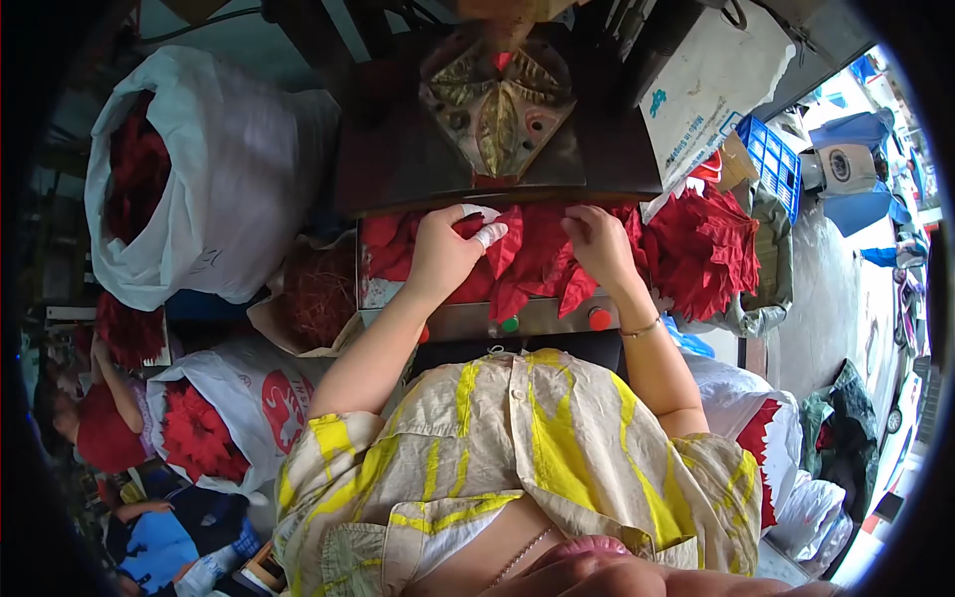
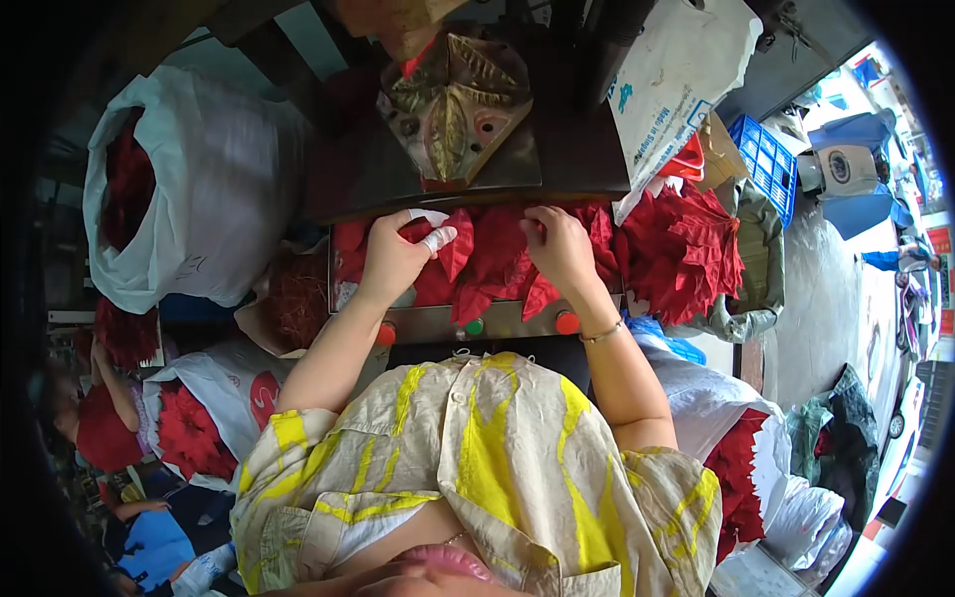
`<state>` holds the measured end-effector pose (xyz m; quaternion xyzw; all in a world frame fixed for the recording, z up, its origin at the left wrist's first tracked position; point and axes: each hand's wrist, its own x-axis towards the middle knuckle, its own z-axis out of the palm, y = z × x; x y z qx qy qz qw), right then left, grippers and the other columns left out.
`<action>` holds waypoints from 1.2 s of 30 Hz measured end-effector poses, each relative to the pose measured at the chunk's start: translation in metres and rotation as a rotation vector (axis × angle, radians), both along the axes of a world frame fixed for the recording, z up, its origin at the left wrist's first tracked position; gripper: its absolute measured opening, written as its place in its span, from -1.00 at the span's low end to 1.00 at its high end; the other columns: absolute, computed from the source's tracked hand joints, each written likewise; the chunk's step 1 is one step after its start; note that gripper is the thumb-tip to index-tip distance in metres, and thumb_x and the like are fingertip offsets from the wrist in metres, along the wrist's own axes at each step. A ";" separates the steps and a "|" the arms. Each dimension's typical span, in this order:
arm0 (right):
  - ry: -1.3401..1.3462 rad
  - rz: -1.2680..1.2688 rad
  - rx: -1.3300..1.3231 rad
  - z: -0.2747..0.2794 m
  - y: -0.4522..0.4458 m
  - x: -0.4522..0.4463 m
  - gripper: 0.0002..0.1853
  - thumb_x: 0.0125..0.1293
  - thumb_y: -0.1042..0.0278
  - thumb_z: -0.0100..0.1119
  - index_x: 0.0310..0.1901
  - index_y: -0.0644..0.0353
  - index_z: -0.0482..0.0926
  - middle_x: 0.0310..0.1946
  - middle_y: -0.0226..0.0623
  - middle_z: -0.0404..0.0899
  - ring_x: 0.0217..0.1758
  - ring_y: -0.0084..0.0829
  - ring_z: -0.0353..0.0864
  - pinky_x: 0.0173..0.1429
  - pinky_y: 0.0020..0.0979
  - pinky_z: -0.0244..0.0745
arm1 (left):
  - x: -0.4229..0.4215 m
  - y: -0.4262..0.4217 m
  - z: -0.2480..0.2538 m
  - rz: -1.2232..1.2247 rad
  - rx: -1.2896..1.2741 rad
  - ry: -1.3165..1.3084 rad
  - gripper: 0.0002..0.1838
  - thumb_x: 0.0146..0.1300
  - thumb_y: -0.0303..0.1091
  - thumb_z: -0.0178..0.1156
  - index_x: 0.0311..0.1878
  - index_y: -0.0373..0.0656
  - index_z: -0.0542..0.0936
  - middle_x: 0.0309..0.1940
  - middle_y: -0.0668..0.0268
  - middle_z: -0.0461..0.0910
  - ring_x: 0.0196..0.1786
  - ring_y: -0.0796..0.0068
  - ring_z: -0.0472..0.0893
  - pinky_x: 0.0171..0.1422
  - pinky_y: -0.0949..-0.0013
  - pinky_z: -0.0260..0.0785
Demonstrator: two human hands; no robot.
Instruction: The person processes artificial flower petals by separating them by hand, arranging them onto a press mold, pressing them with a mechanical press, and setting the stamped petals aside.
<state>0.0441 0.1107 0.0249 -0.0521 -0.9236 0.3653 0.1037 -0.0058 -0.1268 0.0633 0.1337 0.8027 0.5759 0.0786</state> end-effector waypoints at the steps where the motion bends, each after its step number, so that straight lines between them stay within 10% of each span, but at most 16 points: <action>1: 0.008 0.009 0.001 0.006 0.003 0.001 -0.77 0.22 0.46 0.21 -0.09 0.26 0.67 -0.14 0.00 0.68 -0.11 0.01 0.67 0.01 -0.13 0.57 | -0.006 0.000 0.008 0.009 0.001 0.008 -0.78 0.15 -0.37 0.46 -0.18 -0.28 0.73 -0.33 0.22 0.75 -0.35 0.49 0.68 -0.16 0.39 0.51; 4: 0.123 0.039 0.010 0.039 0.010 0.010 -0.52 0.12 0.64 0.01 0.10 0.19 0.61 -0.04 0.00 0.65 0.04 0.01 0.62 0.13 -0.15 0.52 | -0.024 0.003 0.057 0.066 0.000 0.266 -0.75 0.10 -0.35 0.52 -0.25 -0.28 0.71 -0.35 0.27 0.73 -0.21 0.56 0.63 0.00 0.41 0.47; 10: 0.278 -0.008 -0.039 0.056 0.012 0.019 -0.75 0.26 0.59 0.25 -0.04 0.19 0.71 -0.20 -0.26 0.66 -0.32 -0.54 0.61 -0.24 -0.52 0.53 | -0.097 0.017 0.060 0.155 -0.200 0.680 -0.58 -0.04 -0.19 0.56 -0.15 -0.19 0.69 -0.27 0.18 0.64 -0.24 0.12 0.65 -0.13 0.18 0.48; 21: 0.263 -0.087 -0.573 0.091 0.014 -0.011 -0.86 0.36 0.53 0.27 -0.08 0.28 0.69 -0.41 -0.46 0.65 -0.38 -0.71 0.62 -0.30 -0.64 0.59 | -0.088 0.013 0.052 0.220 -0.321 0.668 -0.23 -0.05 -0.07 0.56 0.23 -0.14 0.49 -0.02 0.04 0.49 0.03 0.00 0.52 0.14 0.07 0.38; 27: 0.498 -0.059 -0.062 0.139 0.008 -0.124 -0.83 0.39 0.32 0.25 -0.09 0.14 0.73 -0.50 -0.30 0.68 -0.50 -0.53 0.65 -0.36 -0.48 0.53 | -0.056 -0.002 0.047 0.153 -0.044 0.800 -0.48 0.39 -0.54 0.10 0.41 -0.15 0.36 -0.06 0.12 0.52 -0.15 0.28 0.51 0.03 0.34 0.41; 30: 0.781 0.101 0.706 0.122 0.038 -0.226 -0.82 0.40 0.24 0.20 -0.13 0.10 0.71 -0.42 -0.25 0.68 -0.42 -0.45 0.67 -0.31 -0.37 0.52 | -0.031 -0.008 0.051 -0.132 0.235 0.093 -0.64 0.50 -0.55 -0.07 0.29 -0.24 0.49 -0.21 0.17 0.73 -0.44 0.67 0.46 -0.24 0.53 0.41; 36: 0.477 0.263 0.751 0.129 0.003 -0.275 -0.83 0.35 0.24 0.26 -0.17 0.11 0.71 -0.40 -0.29 0.68 -0.35 -0.50 0.66 -0.24 -0.39 0.52 | -0.013 -0.002 0.025 -0.084 0.416 -0.149 -0.76 0.46 -0.56 0.04 0.10 -0.32 0.60 -0.18 0.17 0.73 -0.27 0.60 0.64 -0.13 0.52 0.51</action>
